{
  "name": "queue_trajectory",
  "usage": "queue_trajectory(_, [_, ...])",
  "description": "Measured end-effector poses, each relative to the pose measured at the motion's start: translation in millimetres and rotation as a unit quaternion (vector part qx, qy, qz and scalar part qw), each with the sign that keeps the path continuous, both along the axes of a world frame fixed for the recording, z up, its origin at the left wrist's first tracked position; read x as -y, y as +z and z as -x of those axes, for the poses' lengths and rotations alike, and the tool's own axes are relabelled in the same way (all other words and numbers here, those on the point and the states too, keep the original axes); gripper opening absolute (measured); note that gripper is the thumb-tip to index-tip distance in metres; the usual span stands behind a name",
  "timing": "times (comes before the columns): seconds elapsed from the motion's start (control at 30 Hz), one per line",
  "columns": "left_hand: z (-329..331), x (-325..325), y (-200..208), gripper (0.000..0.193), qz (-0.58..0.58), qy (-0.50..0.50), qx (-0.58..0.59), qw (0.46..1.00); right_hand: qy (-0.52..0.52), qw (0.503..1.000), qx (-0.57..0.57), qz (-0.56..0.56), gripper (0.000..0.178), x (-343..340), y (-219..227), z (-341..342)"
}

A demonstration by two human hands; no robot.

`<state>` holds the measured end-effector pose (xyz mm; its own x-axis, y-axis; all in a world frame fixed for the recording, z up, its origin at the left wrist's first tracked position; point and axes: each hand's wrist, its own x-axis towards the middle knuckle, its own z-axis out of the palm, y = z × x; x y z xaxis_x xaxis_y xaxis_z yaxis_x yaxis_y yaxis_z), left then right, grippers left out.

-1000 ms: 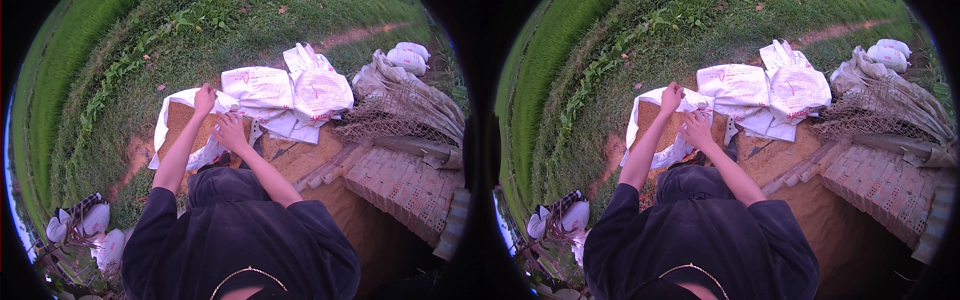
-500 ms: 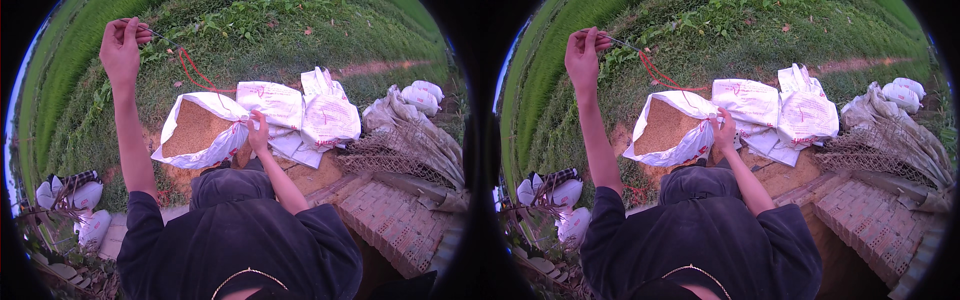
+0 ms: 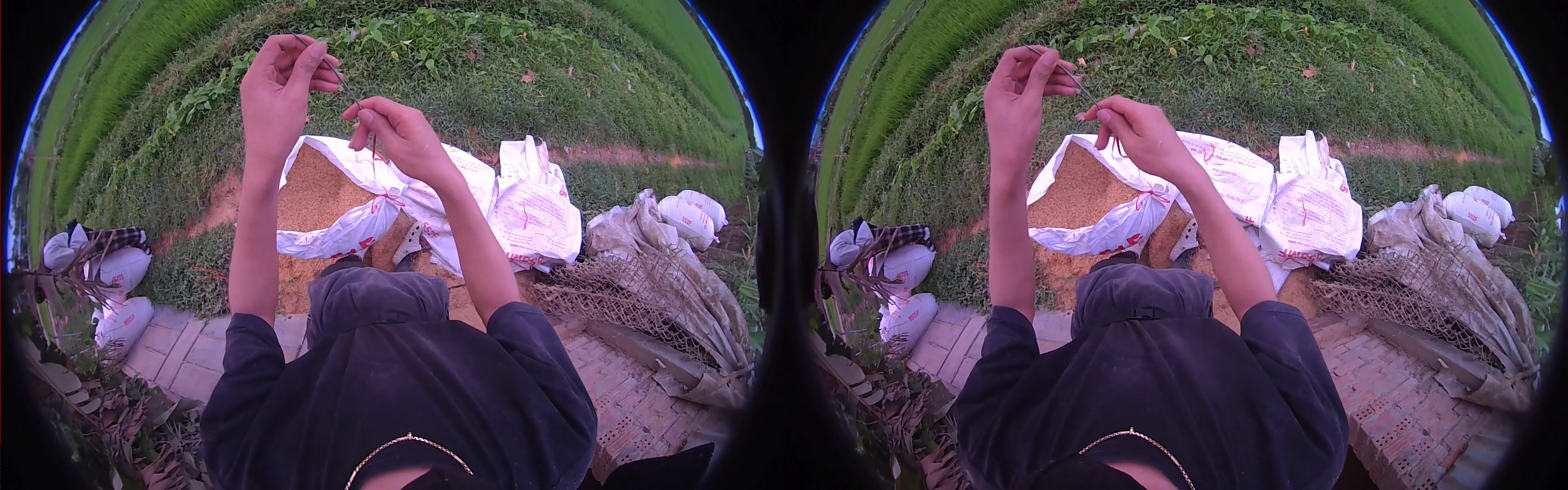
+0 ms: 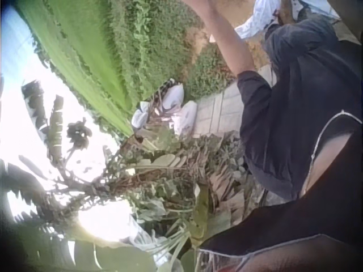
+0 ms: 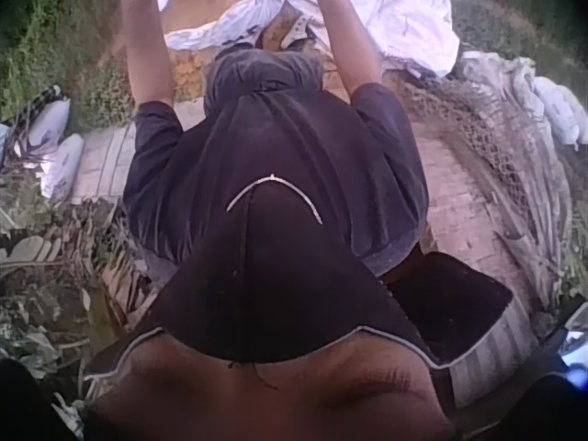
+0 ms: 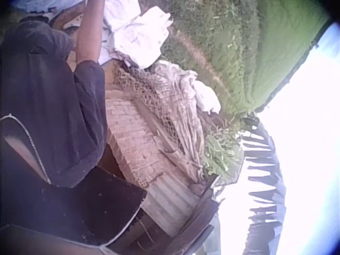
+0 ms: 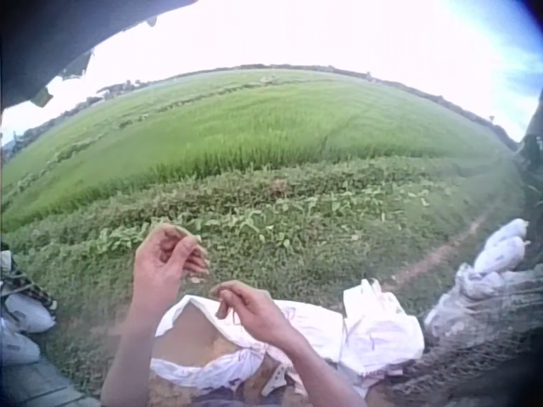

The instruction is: Tying the top of a large white sack filled with rice grains using a red plastic string.

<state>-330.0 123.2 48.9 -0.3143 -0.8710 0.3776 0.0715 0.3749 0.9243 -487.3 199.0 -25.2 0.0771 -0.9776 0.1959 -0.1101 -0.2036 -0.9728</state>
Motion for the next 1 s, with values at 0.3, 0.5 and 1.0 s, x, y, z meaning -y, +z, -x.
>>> queue_trajectory(0.3, [-32,-2,-155,0.031,-0.096,0.048,0.237,0.966,-0.246,0.946,0.181,0.111,0.022,-67,96,147])
queue_trajectory(0.5, [-61,-16,-279,0.037,0.237,-0.012,0.436,0.868,-0.354,0.934,-0.041,0.000,0.026,-114,79,88])
queue_trajectory(1.0, [-62,-29,-329,0.020,-0.072,-0.186,0.501,0.842,-0.263,0.831,-0.320,-0.371,0.026,-165,-205,-113])
